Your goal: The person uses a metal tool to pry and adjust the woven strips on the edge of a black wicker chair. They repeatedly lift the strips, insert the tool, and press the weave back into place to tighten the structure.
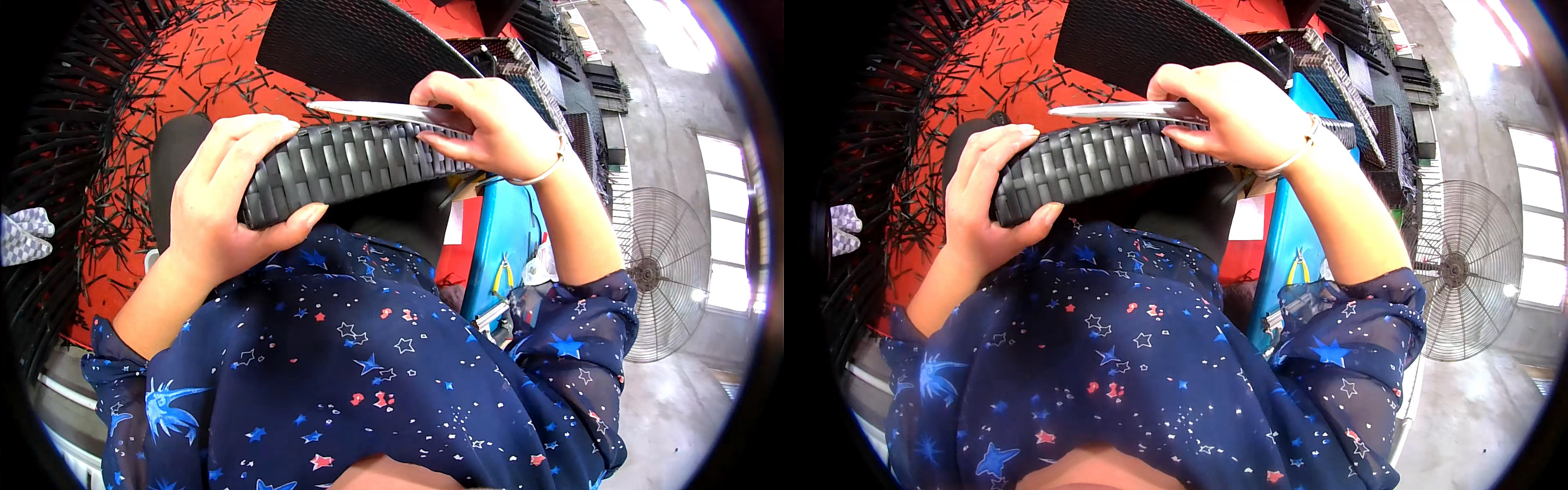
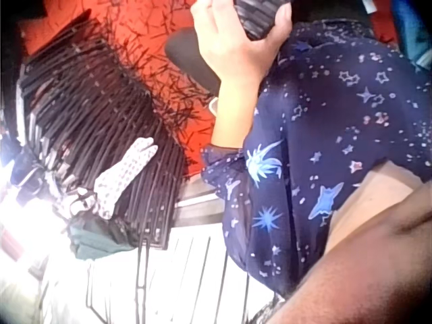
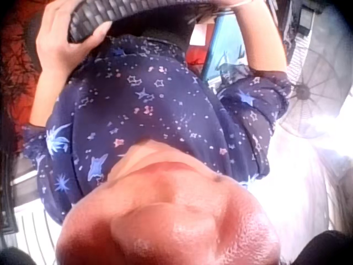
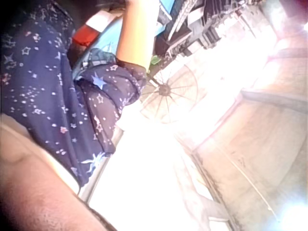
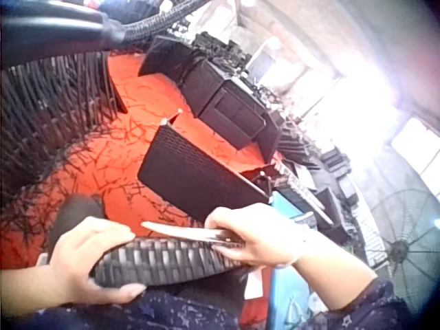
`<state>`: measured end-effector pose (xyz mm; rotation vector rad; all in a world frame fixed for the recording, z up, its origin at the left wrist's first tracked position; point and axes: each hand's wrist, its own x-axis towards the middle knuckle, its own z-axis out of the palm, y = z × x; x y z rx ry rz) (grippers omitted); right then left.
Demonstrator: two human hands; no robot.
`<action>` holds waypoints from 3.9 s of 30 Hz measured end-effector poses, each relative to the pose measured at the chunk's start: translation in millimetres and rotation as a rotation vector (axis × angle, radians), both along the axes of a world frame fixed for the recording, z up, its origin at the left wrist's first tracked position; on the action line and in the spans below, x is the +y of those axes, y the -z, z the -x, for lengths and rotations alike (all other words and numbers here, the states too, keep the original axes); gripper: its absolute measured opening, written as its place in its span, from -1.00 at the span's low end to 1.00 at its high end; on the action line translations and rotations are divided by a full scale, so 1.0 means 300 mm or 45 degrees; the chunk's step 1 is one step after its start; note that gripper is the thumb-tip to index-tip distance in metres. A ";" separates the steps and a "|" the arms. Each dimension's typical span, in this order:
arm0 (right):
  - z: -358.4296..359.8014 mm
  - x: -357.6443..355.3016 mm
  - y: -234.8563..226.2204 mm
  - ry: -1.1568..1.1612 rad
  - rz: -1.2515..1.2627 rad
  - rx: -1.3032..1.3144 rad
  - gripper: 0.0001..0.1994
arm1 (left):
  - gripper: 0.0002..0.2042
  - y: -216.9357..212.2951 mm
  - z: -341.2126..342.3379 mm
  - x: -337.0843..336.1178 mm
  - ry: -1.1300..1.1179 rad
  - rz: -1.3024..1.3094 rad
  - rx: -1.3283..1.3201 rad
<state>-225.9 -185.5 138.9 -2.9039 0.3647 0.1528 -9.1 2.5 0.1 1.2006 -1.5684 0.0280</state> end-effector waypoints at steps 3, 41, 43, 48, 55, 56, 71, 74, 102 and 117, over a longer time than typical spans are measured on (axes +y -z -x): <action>-0.001 -0.002 0.013 0.006 0.018 0.019 -0.69 | -0.41 0.001 -0.001 -0.005 -0.011 -0.003 0.003; 0.096 0.170 0.025 0.434 -0.314 -0.430 -0.61 | -0.32 0.032 0.029 -0.002 0.033 -0.049 0.223; 0.143 0.251 -0.019 0.571 -0.433 -0.340 -0.55 | -0.35 0.025 0.026 0.001 0.017 -0.028 0.168; 0.232 0.371 -0.110 0.922 -0.674 -0.013 -0.49 | -0.39 0.013 0.021 -0.006 0.013 0.008 0.082; 0.255 0.311 -0.107 0.760 -0.530 0.022 -0.63 | -0.40 0.005 0.020 -0.014 0.044 0.021 0.059; 0.253 0.306 -0.106 0.756 -0.532 0.022 -0.63 | -0.40 0.004 0.021 -0.015 0.044 0.020 0.063; 0.267 0.419 0.150 0.843 -0.295 -0.540 -0.65 | -0.40 0.001 0.042 -0.027 0.046 -0.006 0.098; 0.263 0.416 0.172 0.915 -0.529 -0.691 -0.64 | -0.40 0.002 0.048 -0.025 0.035 -0.011 0.098; 0.082 0.035 0.051 0.186 0.033 -0.225 -0.71 | -0.37 -0.009 0.054 -0.001 0.040 -0.039 0.045; 0.047 0.051 0.049 0.036 0.015 -0.232 -0.73 | -0.40 -0.029 0.060 0.017 0.050 -0.050 -0.004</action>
